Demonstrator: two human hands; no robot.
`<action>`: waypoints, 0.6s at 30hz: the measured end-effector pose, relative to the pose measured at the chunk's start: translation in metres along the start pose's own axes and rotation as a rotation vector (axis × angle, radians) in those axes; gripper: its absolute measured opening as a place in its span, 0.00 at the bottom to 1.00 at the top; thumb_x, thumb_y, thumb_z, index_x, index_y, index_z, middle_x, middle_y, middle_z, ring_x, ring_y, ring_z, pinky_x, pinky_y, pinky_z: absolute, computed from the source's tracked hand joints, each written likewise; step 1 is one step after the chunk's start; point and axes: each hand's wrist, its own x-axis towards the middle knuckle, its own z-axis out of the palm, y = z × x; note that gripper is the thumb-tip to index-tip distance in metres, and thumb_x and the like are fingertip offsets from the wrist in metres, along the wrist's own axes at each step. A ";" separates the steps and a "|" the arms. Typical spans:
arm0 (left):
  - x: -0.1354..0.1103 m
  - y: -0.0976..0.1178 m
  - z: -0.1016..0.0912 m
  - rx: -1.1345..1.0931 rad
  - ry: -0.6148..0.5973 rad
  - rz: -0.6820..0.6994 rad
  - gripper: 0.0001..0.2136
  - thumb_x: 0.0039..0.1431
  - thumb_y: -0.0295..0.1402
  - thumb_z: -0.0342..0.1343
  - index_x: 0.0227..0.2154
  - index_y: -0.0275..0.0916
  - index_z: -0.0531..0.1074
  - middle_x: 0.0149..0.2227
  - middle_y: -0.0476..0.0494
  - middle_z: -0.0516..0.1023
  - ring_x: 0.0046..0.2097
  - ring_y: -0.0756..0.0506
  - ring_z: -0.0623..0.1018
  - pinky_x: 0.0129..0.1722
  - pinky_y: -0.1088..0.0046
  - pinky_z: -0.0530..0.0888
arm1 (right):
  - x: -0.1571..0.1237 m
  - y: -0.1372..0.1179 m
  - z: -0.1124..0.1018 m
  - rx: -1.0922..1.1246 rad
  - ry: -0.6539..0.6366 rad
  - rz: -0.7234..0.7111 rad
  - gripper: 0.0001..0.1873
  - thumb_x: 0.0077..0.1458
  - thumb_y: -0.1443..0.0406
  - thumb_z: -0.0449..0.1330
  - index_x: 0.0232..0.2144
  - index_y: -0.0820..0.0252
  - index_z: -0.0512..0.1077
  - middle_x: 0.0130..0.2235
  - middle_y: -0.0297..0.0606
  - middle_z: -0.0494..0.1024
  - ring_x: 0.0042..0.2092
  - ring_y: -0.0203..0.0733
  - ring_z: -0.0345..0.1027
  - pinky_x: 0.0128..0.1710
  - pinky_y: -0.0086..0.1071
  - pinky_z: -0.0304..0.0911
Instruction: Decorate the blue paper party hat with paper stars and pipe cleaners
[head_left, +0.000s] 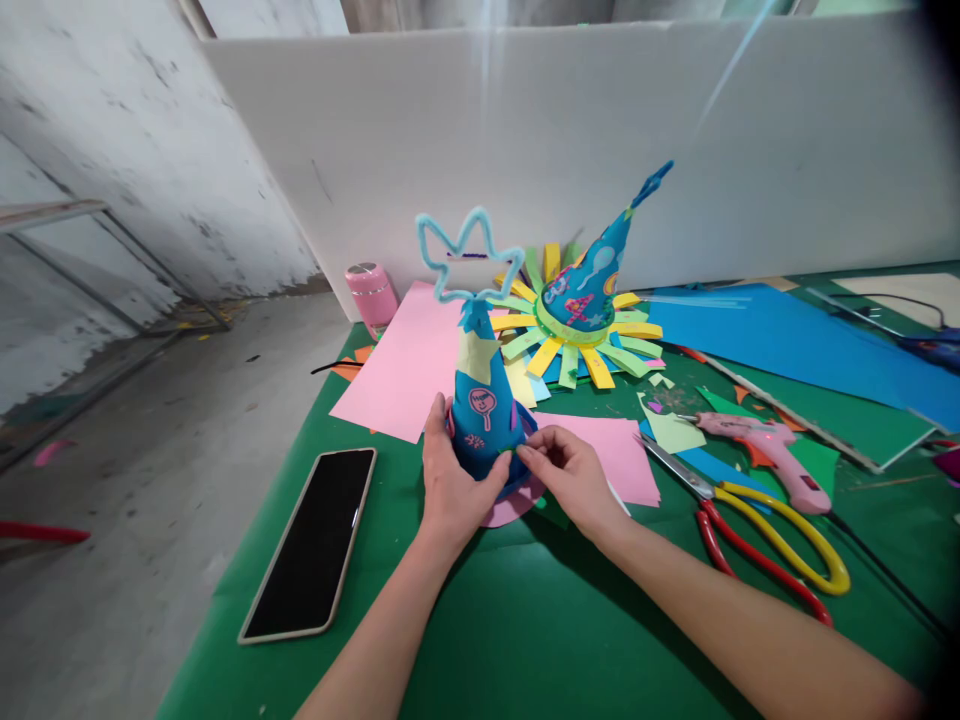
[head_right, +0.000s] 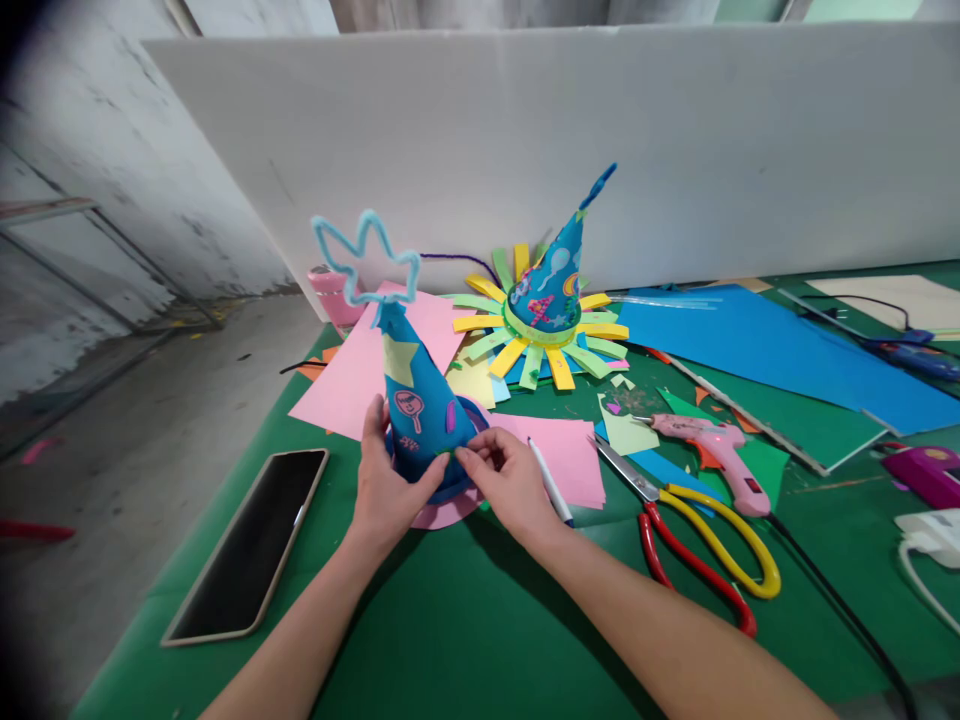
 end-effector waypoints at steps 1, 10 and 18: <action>0.000 0.000 0.000 0.000 -0.001 -0.002 0.42 0.41 0.35 0.59 0.58 0.38 0.42 0.56 0.32 0.56 0.57 0.36 0.58 0.53 0.53 0.60 | 0.000 -0.001 0.000 0.002 0.013 -0.008 0.10 0.46 0.60 0.59 0.28 0.60 0.64 0.23 0.28 0.62 0.23 0.30 0.55 0.21 0.25 0.55; -0.001 -0.003 0.000 0.028 -0.005 0.010 0.41 0.43 0.36 0.59 0.58 0.38 0.41 0.57 0.32 0.55 0.57 0.36 0.58 0.53 0.53 0.60 | 0.002 0.000 -0.003 -0.193 -0.004 -0.196 0.18 0.48 0.64 0.58 0.44 0.58 0.65 0.41 0.40 0.66 0.30 0.34 0.59 0.30 0.30 0.62; -0.002 -0.003 0.000 0.048 -0.014 0.005 0.41 0.44 0.36 0.58 0.58 0.37 0.41 0.58 0.32 0.54 0.58 0.36 0.57 0.53 0.54 0.60 | 0.004 0.001 -0.002 -0.249 0.014 -0.235 0.17 0.48 0.64 0.58 0.43 0.58 0.67 0.41 0.40 0.66 0.30 0.34 0.60 0.28 0.29 0.62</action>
